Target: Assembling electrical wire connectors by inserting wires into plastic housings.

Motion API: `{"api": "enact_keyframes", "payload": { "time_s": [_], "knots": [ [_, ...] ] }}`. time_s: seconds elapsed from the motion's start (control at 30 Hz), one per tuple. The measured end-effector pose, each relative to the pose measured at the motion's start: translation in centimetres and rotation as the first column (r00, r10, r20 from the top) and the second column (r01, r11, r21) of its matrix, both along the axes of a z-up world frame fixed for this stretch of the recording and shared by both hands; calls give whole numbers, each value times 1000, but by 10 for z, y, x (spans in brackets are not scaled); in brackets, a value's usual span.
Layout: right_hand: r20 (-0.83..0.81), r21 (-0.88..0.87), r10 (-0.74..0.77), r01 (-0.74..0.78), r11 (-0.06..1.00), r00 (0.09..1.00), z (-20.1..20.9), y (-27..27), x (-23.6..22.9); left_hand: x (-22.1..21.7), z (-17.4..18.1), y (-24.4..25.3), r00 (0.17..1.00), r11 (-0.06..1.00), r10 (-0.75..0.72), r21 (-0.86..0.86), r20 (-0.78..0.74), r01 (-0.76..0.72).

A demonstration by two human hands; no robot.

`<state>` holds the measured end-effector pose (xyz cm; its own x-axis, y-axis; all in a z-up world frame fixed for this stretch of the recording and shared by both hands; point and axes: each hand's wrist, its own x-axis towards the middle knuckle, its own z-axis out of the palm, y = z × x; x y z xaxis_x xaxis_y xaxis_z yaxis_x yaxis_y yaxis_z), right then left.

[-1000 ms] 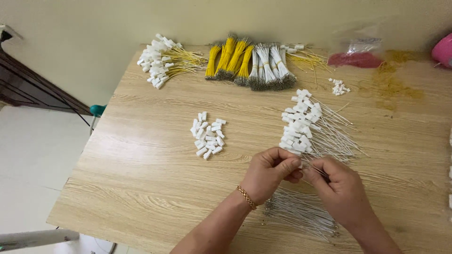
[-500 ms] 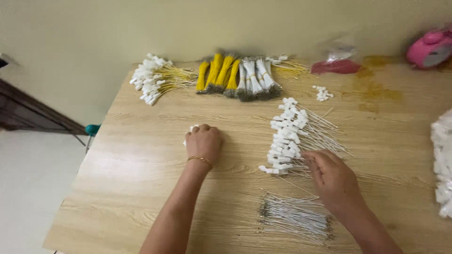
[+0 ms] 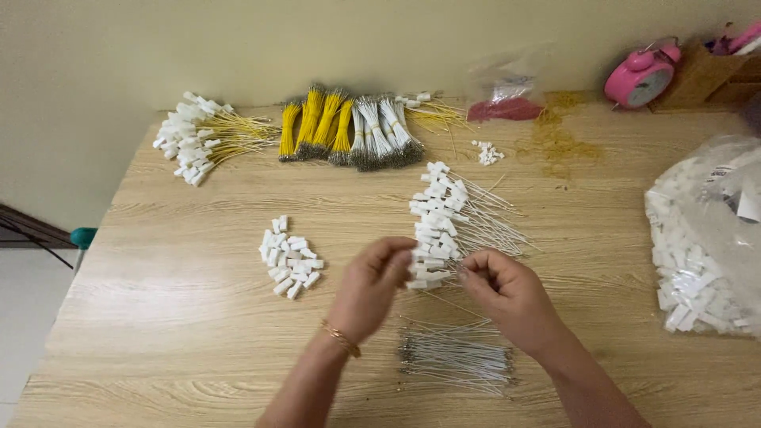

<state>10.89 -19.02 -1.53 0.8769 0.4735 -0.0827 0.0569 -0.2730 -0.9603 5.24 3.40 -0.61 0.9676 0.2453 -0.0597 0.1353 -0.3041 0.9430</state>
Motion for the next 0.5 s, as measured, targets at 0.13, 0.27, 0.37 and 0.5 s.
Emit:
{"api": "enact_keyframes", "payload": {
  "time_s": [0.13,0.27,0.37,0.5],
  "knots": [
    [12,-16,-33,33,999,999,5,-2,-6,-6,-17,-29,990,882,-124,-449,63,139],
    [56,-8,-25,26,1000,998,14,0,-11,-7,-8,-37,983,859,-155,-479,94,181],
    [-1,-71,-20,20,997,1000,12,1,-12,-8,-9,-36,986,868,-151,-468,70,167],
    [-39,84,-13,16,996,999,1,-1,-11,-10,-14,-37,984,820,-160,-546,71,173]
  ]
}}
